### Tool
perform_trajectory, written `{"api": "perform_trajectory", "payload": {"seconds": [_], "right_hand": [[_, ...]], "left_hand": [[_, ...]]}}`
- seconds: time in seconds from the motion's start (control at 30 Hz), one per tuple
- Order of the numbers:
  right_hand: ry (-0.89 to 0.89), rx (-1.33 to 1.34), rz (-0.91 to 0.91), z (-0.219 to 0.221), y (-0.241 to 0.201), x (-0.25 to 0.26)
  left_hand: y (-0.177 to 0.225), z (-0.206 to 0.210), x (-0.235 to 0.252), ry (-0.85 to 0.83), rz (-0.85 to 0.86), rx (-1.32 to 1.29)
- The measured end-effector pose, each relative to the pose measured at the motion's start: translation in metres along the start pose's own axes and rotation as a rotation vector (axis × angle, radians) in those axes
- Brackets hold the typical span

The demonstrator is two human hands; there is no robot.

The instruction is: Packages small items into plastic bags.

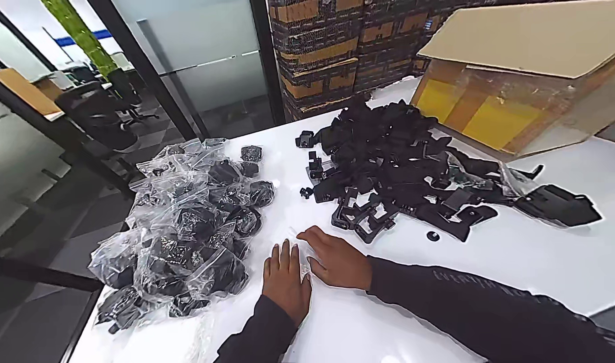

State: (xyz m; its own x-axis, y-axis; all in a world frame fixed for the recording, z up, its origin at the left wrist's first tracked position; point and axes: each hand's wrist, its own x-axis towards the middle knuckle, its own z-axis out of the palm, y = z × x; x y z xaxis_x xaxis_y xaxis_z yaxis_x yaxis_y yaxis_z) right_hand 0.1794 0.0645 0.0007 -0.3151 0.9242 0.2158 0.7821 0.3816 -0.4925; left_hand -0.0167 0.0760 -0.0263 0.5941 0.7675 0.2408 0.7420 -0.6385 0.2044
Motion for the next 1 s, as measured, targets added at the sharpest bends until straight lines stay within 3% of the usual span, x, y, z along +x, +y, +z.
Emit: {"api": "perform_trajectory", "payload": {"seconds": [0.07, 0.17, 0.33, 0.4, 0.6, 0.73, 0.87, 1.0], "right_hand": [[-0.002, -0.133, -0.038, -0.002, -0.001, -0.002], [0.029, -0.248, -0.035, -0.008, -0.002, -0.001], [0.284, -0.363, -0.131, -0.024, 0.018, 0.006], [0.386, -0.413, -0.074, -0.053, 0.03, 0.015], [0.523, -0.369, 0.442, -0.15, 0.113, 0.057], [0.388, -0.35, 0.684, -0.166, 0.169, 0.098], [0.203, -0.288, 0.779, -0.157, 0.196, 0.125], [0.269, -0.176, 0.641, -0.17, 0.2, 0.136]], "left_hand": [[0.003, -0.008, 0.001, -0.178, -0.052, 0.059], [0.005, -0.017, 0.003, -0.259, -0.091, 0.13], [0.009, -0.03, 0.008, -0.361, -0.146, 0.184], [0.009, -0.03, 0.007, -0.303, -0.104, 0.159], [0.007, -0.02, 0.002, 0.003, 0.094, 0.048], [0.007, -0.018, 0.003, 0.03, 0.16, 0.009], [0.004, -0.017, 0.002, 0.094, 0.228, -0.019], [0.001, -0.016, 0.002, 0.138, 0.273, -0.055]]}}
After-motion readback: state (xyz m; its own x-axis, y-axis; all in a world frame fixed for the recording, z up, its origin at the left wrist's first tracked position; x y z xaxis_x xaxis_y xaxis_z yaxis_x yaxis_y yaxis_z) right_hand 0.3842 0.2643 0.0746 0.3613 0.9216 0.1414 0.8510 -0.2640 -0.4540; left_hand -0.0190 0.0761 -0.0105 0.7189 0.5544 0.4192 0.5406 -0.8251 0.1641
